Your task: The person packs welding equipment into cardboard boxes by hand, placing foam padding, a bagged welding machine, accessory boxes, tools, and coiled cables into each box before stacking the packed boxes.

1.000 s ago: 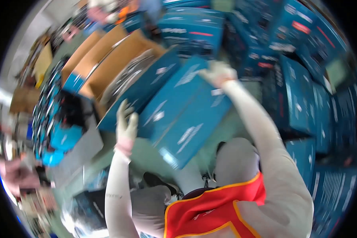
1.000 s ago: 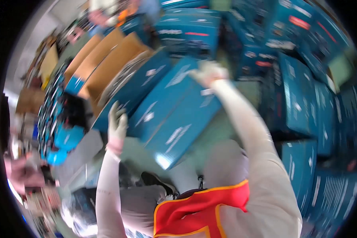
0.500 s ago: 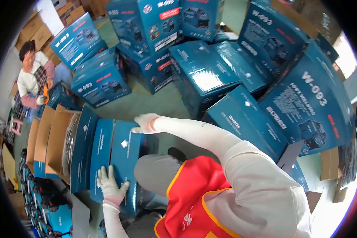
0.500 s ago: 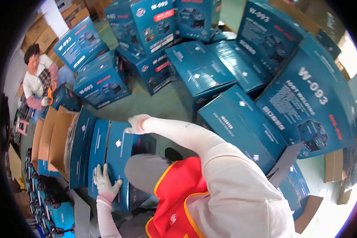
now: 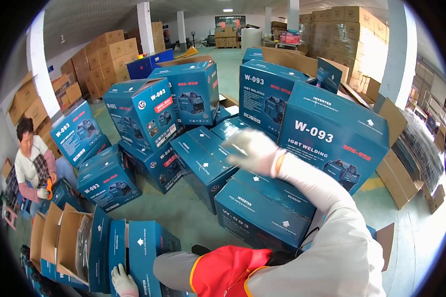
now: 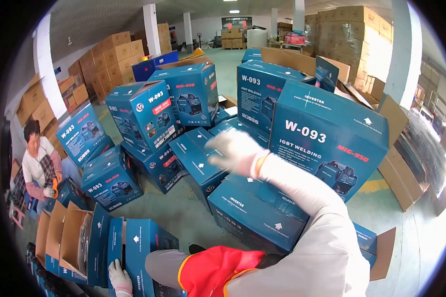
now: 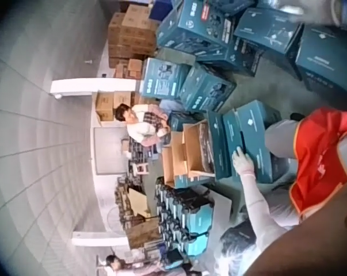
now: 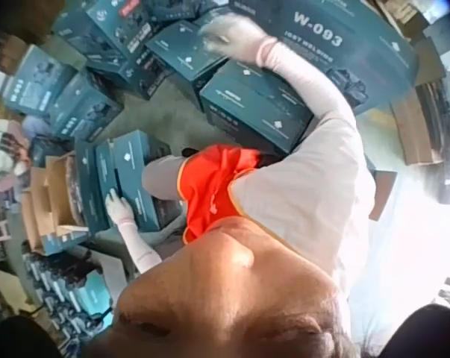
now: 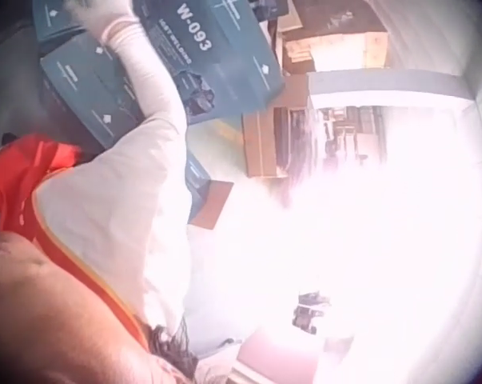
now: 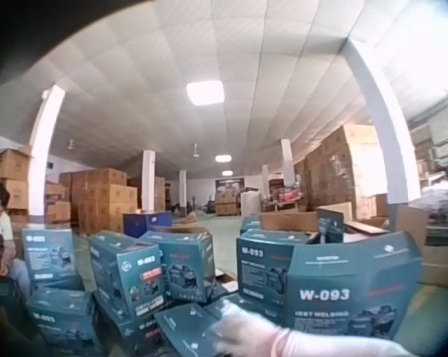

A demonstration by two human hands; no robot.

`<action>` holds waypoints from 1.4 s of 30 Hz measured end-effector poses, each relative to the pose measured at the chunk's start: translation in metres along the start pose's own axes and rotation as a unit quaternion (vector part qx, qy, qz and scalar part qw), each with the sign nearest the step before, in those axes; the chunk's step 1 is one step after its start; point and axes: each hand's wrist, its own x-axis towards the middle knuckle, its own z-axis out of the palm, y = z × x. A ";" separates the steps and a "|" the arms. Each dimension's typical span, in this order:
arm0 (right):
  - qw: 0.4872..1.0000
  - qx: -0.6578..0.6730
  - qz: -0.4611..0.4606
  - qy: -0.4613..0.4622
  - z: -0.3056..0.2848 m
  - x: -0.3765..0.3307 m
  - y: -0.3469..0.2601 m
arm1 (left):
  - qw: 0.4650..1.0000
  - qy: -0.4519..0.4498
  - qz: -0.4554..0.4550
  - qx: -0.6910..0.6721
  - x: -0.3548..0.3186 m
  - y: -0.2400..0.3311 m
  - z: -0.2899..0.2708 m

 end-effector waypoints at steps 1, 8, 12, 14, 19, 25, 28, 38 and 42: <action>0.997 -0.063 0.014 0.030 -0.032 0.007 0.005 | 1.000 0.003 -0.006 0.003 -0.001 -0.001 -0.003; 0.849 -0.295 0.437 0.022 -0.183 -0.026 0.153 | 0.995 0.062 0.016 -0.071 0.001 0.002 -0.011; 0.845 -0.264 0.464 -0.025 -0.175 -0.044 0.184 | 0.999 0.029 -0.020 -0.007 0.001 0.011 -0.020; 0.860 -0.242 0.449 -0.015 -0.172 -0.050 0.198 | 0.999 0.010 -0.036 0.018 0.005 0.011 -0.014; 0.889 -0.174 0.422 0.030 -0.176 -0.036 0.173 | 0.998 -0.022 -0.061 0.024 0.005 0.016 -0.020; 0.882 -0.212 0.411 0.087 -0.199 -0.004 0.109 | 0.998 -0.008 -0.056 0.031 0.006 0.014 -0.008; 0.873 -0.278 0.368 0.159 -0.201 0.015 0.120 | 0.998 -0.013 -0.055 0.031 0.007 0.012 -0.008; 0.852 -0.364 0.323 0.195 -0.240 0.079 0.134 | 0.994 0.057 -0.046 0.082 -0.004 0.014 -0.004; 0.848 -0.411 0.238 0.236 -0.304 0.088 0.132 | 0.949 0.227 0.124 -0.180 0.007 0.130 -0.076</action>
